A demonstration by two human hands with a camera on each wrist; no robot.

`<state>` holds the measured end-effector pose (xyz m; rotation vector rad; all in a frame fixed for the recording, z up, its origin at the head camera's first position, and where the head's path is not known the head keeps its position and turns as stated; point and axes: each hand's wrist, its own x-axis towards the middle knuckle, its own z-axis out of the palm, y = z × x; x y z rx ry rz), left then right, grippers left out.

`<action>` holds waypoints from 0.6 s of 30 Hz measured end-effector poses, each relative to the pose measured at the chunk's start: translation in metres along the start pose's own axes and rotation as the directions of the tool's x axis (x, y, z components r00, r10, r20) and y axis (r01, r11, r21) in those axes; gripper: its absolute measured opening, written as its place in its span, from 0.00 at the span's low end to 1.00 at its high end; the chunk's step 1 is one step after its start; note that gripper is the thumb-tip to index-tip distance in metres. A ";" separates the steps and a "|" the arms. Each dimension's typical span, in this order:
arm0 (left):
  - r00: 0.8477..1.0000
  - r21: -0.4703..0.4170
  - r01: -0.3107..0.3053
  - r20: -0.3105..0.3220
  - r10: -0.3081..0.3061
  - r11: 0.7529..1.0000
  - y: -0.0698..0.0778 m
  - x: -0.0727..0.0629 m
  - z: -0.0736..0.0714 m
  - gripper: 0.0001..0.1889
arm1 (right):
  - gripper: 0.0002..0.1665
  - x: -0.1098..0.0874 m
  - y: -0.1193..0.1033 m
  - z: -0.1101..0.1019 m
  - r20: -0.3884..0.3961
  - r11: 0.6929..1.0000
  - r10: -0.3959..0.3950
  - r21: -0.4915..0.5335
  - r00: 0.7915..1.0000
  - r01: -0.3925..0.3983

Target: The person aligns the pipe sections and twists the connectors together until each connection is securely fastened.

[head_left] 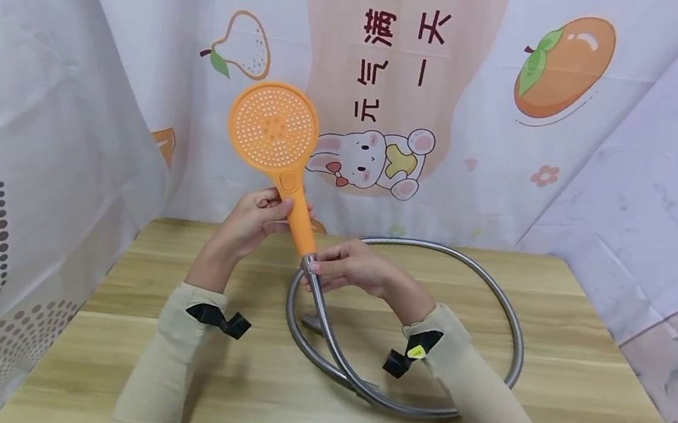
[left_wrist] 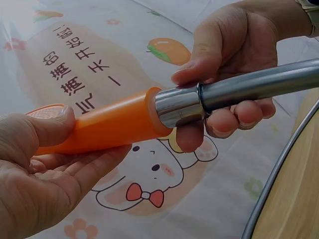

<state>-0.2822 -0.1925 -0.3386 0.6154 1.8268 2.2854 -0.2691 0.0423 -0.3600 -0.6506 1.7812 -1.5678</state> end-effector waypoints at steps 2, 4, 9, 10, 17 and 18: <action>1.000 -0.008 0.003 -0.002 -0.003 1.000 -0.001 0.000 -0.002 0.15 | 0.17 -0.001 0.000 0.000 0.000 1.000 0.000 -0.006 1.000 0.000; 1.000 -0.012 0.002 0.004 -0.002 1.000 -0.003 0.000 -0.004 0.19 | 0.16 -0.001 -0.001 0.001 0.004 1.000 0.003 -0.007 1.000 -0.003; 1.000 0.007 0.016 0.013 -0.016 1.000 -0.007 -0.004 -0.012 0.26 | 0.16 -0.001 0.000 0.004 0.006 0.999 0.006 -0.042 1.000 -0.006; 1.000 0.015 0.022 0.009 -0.022 1.000 -0.007 -0.005 -0.013 0.25 | 0.16 -0.002 0.000 0.005 0.002 0.999 0.007 -0.049 1.000 -0.007; 0.999 0.049 0.045 0.013 -0.045 0.998 -0.014 -0.013 -0.024 0.21 | 0.17 -0.002 0.009 0.007 -0.026 0.996 -0.005 -0.092 1.000 0.003; 0.999 0.052 0.046 0.011 -0.047 0.998 -0.015 -0.014 -0.025 0.20 | 0.16 -0.001 0.011 0.007 -0.027 0.994 -0.019 -0.108 0.999 0.016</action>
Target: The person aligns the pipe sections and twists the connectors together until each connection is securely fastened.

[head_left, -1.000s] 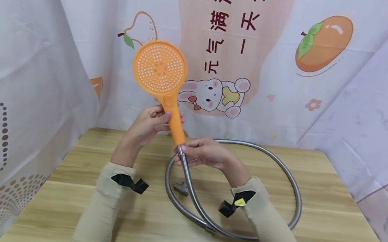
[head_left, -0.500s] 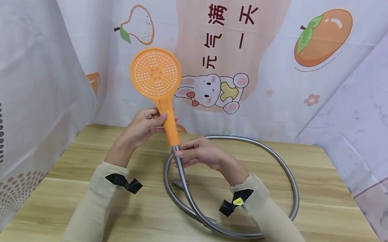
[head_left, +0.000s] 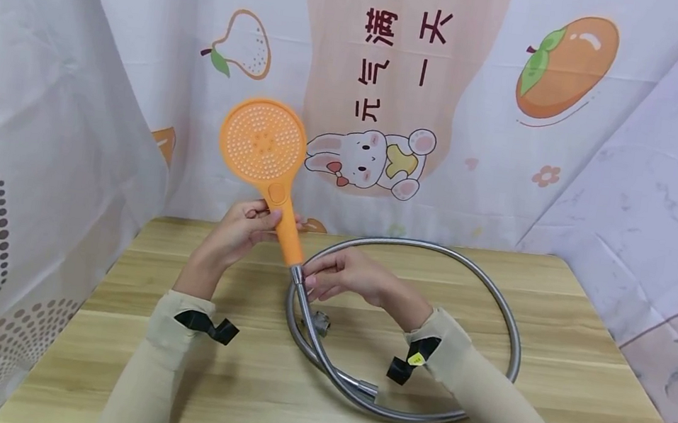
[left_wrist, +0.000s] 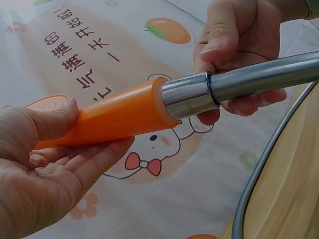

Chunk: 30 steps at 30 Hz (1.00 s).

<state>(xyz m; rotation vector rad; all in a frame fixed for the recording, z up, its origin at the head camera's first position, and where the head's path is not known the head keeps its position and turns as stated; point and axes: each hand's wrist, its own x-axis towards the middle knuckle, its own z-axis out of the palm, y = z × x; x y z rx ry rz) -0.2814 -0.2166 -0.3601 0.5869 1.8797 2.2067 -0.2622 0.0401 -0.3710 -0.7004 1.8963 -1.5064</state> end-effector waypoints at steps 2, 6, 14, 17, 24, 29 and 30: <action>1.000 0.003 0.005 -0.001 -0.005 1.000 -0.001 -0.002 -0.003 0.18 | 0.17 0.001 0.005 0.000 -0.003 0.998 -0.039 -0.053 0.999 0.039; 1.000 -0.015 0.014 0.006 -0.014 1.000 -0.004 -0.004 -0.012 0.14 | 0.16 0.004 0.017 -0.002 0.004 0.961 -0.155 -0.233 0.988 0.152; 0.999 -0.031 0.043 0.011 -0.043 0.999 -0.016 -0.009 -0.028 0.12 | 0.17 0.004 0.035 -0.006 0.017 0.833 -0.261 -0.502 0.965 0.234; 0.998 -0.029 0.070 0.008 -0.070 0.997 -0.022 -0.012 -0.033 0.11 | 0.17 0.003 0.041 -0.006 0.026 0.795 -0.265 -0.560 0.964 0.233; 0.994 -0.054 0.109 -0.014 -0.110 0.993 -0.033 -0.017 -0.044 0.11 | 0.20 -0.002 0.045 -0.005 0.061 0.699 -0.263 -0.676 0.963 0.234; 0.990 -0.065 0.136 -0.024 -0.138 0.989 -0.042 -0.017 -0.055 0.16 | 0.22 -0.005 0.049 -0.006 0.100 0.664 -0.264 -0.703 0.959 0.256; 0.989 -0.065 0.143 -0.030 -0.145 0.988 -0.043 -0.017 -0.057 0.16 | 0.22 -0.004 0.049 -0.006 0.102 0.662 -0.264 -0.704 0.959 0.257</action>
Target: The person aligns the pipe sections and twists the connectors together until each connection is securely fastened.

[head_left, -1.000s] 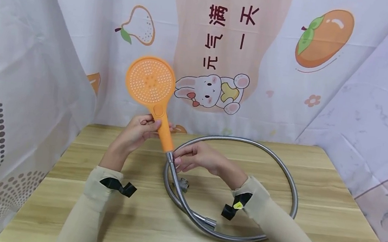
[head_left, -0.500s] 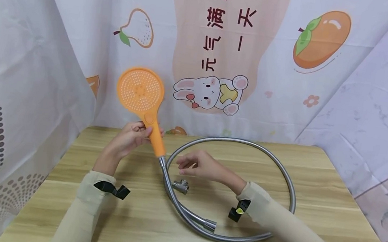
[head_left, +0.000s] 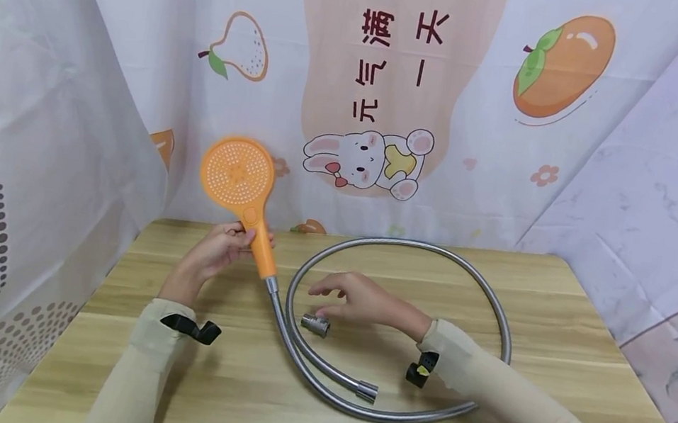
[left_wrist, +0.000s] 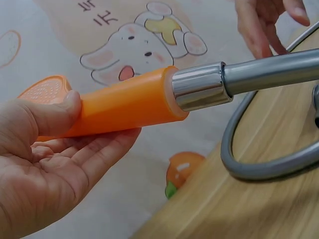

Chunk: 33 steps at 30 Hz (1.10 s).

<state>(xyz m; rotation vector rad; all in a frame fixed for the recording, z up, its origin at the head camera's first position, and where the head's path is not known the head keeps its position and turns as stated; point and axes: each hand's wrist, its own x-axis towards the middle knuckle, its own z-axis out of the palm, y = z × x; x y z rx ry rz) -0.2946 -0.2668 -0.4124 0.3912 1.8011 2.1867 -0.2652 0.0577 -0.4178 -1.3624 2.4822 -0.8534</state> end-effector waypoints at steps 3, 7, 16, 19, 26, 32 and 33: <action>0.999 0.012 0.027 -0.023 -0.027 1.000 -0.006 0.001 -0.005 0.13 | 0.22 -0.001 0.001 0.003 0.007 1.000 -0.003 -0.004 1.000 0.003; 0.999 0.007 0.039 -0.022 -0.039 0.999 -0.013 0.002 -0.012 0.11 | 0.24 -0.001 0.002 0.007 0.024 0.999 0.006 -0.034 1.000 -0.005; 0.994 0.000 0.107 -0.033 -0.107 0.994 -0.028 0.003 -0.021 0.21 | 0.27 -0.001 0.007 0.018 0.072 0.995 0.027 -0.098 0.997 -0.020; 0.992 0.007 0.121 -0.047 -0.121 0.993 -0.032 0.005 -0.021 0.24 | 0.28 -0.001 0.010 0.021 0.078 0.993 0.016 -0.117 0.997 -0.007; 0.981 -0.006 0.172 -0.087 -0.172 0.985 -0.034 0.009 -0.021 0.22 | 0.29 0.002 0.011 0.020 0.089 0.989 -0.017 -0.147 0.996 0.030; 0.976 -0.011 0.191 -0.105 -0.191 0.981 -0.035 0.011 -0.023 0.21 | 0.29 0.002 0.010 0.017 0.085 0.988 -0.030 -0.148 0.996 0.042; 0.975 -0.009 0.197 -0.106 -0.197 0.980 -0.036 0.011 -0.023 0.21 | 0.29 0.002 0.010 0.018 0.085 0.988 -0.032 -0.147 0.996 0.045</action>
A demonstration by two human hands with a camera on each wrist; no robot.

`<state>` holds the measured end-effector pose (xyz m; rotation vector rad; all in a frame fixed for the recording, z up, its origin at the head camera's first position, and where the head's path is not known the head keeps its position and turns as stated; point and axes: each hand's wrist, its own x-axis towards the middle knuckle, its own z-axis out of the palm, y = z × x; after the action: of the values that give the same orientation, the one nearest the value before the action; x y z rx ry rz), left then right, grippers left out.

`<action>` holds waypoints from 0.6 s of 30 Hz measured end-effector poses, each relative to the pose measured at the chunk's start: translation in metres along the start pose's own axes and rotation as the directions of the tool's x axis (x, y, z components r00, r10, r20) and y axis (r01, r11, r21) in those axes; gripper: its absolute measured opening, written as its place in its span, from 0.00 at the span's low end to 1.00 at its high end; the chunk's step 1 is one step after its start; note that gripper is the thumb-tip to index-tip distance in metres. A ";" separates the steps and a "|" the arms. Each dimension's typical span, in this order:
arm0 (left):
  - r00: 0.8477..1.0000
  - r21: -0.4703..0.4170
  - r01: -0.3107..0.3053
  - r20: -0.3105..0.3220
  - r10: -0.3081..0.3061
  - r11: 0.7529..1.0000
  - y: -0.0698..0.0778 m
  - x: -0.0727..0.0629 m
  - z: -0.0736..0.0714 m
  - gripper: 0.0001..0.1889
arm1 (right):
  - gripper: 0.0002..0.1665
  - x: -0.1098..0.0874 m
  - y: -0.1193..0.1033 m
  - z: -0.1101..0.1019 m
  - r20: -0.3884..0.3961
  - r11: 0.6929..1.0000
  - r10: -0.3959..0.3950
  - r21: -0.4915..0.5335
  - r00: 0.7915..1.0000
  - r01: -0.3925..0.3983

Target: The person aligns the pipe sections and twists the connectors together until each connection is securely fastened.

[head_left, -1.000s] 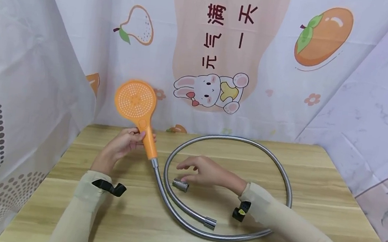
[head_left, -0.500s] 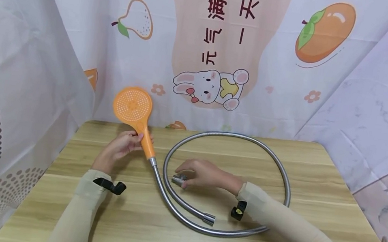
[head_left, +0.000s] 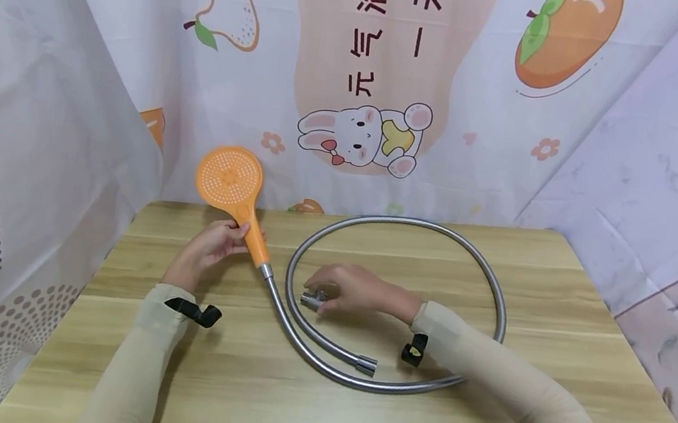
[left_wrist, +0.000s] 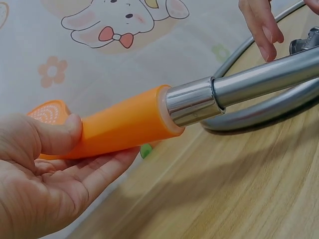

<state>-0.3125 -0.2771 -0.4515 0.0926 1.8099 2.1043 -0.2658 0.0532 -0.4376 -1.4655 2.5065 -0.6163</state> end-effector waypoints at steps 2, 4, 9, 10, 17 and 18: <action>1.000 -0.004 0.008 0.002 -0.008 1.000 -0.001 0.000 -0.002 0.20 | 0.29 0.001 0.000 0.000 0.004 1.000 -0.007 -0.004 1.000 0.007; 1.000 -0.003 0.015 0.003 -0.015 1.000 -0.002 0.000 -0.004 0.20 | 0.29 0.002 0.000 0.000 0.006 1.000 -0.007 -0.001 1.000 0.007; 1.000 -0.003 0.029 0.003 -0.029 1.000 -0.002 0.000 -0.007 0.19 | 0.29 0.003 0.000 0.002 0.009 1.000 -0.021 0.002 1.000 0.021; 0.999 -0.006 0.034 0.004 -0.033 0.999 -0.002 0.000 -0.007 0.18 | 0.29 0.004 0.000 0.002 0.010 1.000 -0.025 -0.002 1.000 0.025; 0.999 0.014 0.041 -0.008 -0.041 0.999 -0.007 0.002 -0.011 0.23 | 0.31 0.007 0.001 0.004 0.023 1.000 -0.012 -0.021 1.000 0.012; 0.999 0.015 0.035 -0.001 -0.035 0.999 -0.009 0.001 -0.012 0.23 | 0.32 0.008 0.001 0.005 0.028 1.000 -0.012 -0.022 1.000 0.013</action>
<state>-0.3151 -0.2866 -0.4621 0.0637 1.8143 2.0679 -0.2686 0.0458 -0.4419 -1.4881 2.4925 -0.5685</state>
